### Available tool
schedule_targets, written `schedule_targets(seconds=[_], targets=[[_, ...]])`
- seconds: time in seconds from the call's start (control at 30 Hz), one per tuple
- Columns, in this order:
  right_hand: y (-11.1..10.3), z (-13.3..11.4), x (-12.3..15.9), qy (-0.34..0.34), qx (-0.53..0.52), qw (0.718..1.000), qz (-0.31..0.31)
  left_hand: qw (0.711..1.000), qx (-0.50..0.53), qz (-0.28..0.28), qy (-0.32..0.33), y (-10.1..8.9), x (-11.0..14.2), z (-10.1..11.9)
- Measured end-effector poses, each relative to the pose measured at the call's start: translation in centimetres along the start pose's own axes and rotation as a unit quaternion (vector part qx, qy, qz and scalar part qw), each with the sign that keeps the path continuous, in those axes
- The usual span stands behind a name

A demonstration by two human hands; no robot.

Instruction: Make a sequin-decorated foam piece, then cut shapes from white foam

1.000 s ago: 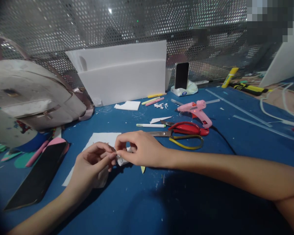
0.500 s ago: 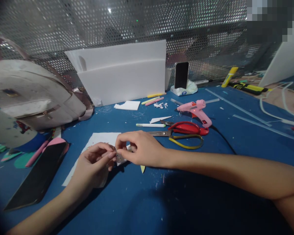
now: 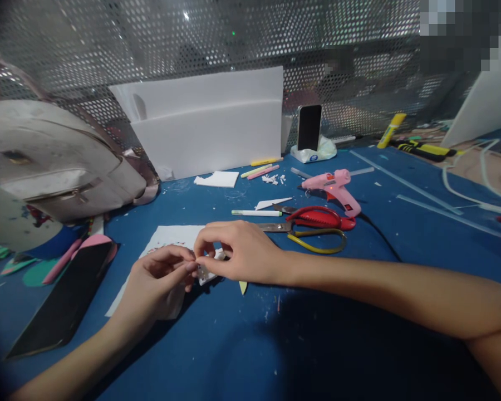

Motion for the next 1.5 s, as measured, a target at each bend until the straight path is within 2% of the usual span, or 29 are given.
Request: schedule_targets(seconds=[0.2, 0.53, 0.73, 0.93, 1.23, 1.5], targets=[[-0.1, -0.3, 0.0, -0.032, -0.005, 0.999, -0.002, 1.000, 0.015, -0.008, -0.001, -0.2, 0.0, -0.5], [-0.1, -0.2, 0.0, -0.042, 0.016, 0.999, -0.004, 1.000, -0.012, -0.011, 0.001, -0.4, -0.1, -0.6], [0.0, -0.2, 0.0, -0.063, 0.031, 0.998, -0.009, 0.999, -0.029, -0.006, -0.023, -0.4, 0.0, -0.8], [0.1, 0.0, 0.1, -0.065, 0.051, 0.996, -0.016, 0.999, -0.002, -0.019, -0.049, -0.2, 0.1, -1.0], [0.3, -0.1, 0.1, -0.057, 0.059, 0.996, -0.045, 0.997, 0.036, -0.062, -0.033, 0.0, 0.0, -1.5], [0.2, -0.2, 0.1, -0.046, 0.042, 0.998, -0.028, 0.997, 0.038, -0.070, -0.008, -0.1, -0.1, -1.7]])
Point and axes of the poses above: each hand's wrist, its own x-axis away from the middle knuckle, its own y-axis out of the palm, z = x × y, the point moved 5 cm from there along -x, towards the middle knuckle, and after that the axes turned 4 degrees about z, right-handed, at the moved point
